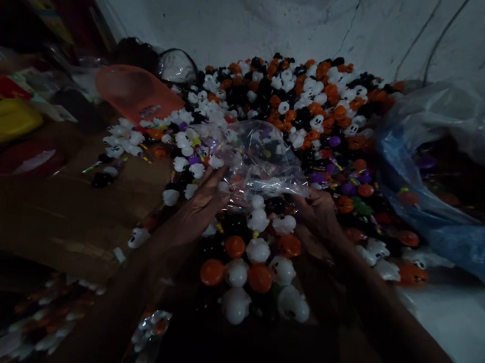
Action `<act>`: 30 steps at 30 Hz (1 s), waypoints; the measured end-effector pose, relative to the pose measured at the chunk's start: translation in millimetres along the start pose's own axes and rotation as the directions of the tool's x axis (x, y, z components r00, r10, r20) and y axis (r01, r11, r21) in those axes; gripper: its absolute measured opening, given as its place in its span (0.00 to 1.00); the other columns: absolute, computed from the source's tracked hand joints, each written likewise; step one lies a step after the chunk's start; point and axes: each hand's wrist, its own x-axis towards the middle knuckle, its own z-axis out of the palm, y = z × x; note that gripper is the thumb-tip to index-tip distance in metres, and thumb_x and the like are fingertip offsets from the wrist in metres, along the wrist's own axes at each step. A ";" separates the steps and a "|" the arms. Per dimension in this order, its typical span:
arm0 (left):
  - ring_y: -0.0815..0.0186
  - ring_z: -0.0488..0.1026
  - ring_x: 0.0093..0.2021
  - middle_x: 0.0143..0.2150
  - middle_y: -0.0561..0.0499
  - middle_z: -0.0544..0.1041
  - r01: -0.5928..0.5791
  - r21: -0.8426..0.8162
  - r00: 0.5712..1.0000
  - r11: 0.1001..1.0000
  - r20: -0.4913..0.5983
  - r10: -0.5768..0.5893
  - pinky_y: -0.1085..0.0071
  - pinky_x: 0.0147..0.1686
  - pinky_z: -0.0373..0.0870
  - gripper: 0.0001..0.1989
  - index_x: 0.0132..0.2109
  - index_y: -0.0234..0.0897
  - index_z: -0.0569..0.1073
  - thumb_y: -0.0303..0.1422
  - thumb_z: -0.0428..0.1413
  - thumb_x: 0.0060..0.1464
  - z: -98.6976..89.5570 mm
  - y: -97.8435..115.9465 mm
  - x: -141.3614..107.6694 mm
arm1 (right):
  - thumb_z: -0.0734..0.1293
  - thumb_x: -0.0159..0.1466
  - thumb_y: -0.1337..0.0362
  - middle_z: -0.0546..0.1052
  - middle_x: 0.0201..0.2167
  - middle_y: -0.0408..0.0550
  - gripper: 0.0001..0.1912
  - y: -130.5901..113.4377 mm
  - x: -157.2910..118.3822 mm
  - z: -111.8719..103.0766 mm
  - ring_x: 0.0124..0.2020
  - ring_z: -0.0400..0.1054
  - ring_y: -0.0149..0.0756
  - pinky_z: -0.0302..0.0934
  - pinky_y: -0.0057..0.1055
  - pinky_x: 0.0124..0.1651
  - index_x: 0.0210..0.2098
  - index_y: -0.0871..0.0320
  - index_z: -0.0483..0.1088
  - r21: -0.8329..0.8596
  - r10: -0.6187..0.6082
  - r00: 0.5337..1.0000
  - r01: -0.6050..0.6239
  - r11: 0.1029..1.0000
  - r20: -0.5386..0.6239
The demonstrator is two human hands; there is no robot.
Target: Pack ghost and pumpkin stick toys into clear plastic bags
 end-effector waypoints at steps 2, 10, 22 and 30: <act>0.58 0.33 0.70 0.70 0.56 0.47 0.009 -0.017 1.000 1.000 -0.011 -0.009 0.50 0.66 0.39 0.22 0.59 0.48 0.67 0.46 0.42 0.62 1.4 -5.1 1.4 | 0.61 0.60 0.57 0.65 0.20 0.41 0.16 0.7 1.2 1.1 0.23 0.57 0.28 0.53 0.25 0.26 0.21 0.60 0.65 -0.005 -0.005 1.000 0.005 1.000 -0.008; 0.59 0.48 0.68 0.63 0.54 0.65 -0.033 -0.059 0.999 0.998 -0.045 0.031 0.52 0.65 0.49 0.18 0.46 0.45 0.77 0.44 0.46 0.61 1.7 -4.6 9.3 | 0.60 0.63 0.57 0.66 0.22 0.42 0.16 6.0 -8.3 -2.2 0.26 0.59 0.30 0.53 0.26 0.29 0.23 0.59 0.65 -0.062 -0.017 0.999 0.019 0.998 0.036; 0.62 0.69 0.55 0.53 0.50 0.74 -0.064 -0.320 0.805 0.945 -0.577 -0.140 0.64 0.57 0.65 0.09 0.41 0.40 0.77 0.35 0.53 0.58 7.9 -11.0 -16.3 | 0.61 0.63 0.65 0.68 0.26 0.45 0.06 -16.5 -33.1 -8.7 0.26 0.60 0.33 0.54 0.29 0.29 0.31 0.58 0.67 -0.194 -0.204 0.971 0.225 0.955 0.123; 0.66 0.74 0.35 0.34 0.54 0.77 0.054 -0.115 0.751 0.992 -0.650 -0.116 0.71 0.37 0.70 0.03 0.34 0.41 0.75 0.34 0.58 0.52 12.1 -25.2 -47.0 | 0.60 0.64 0.68 0.69 0.25 0.46 0.06 -10.9 -41.2 -10.7 0.27 0.65 0.34 0.58 0.29 0.30 0.30 0.56 0.66 -0.308 -0.380 0.923 0.381 0.872 0.066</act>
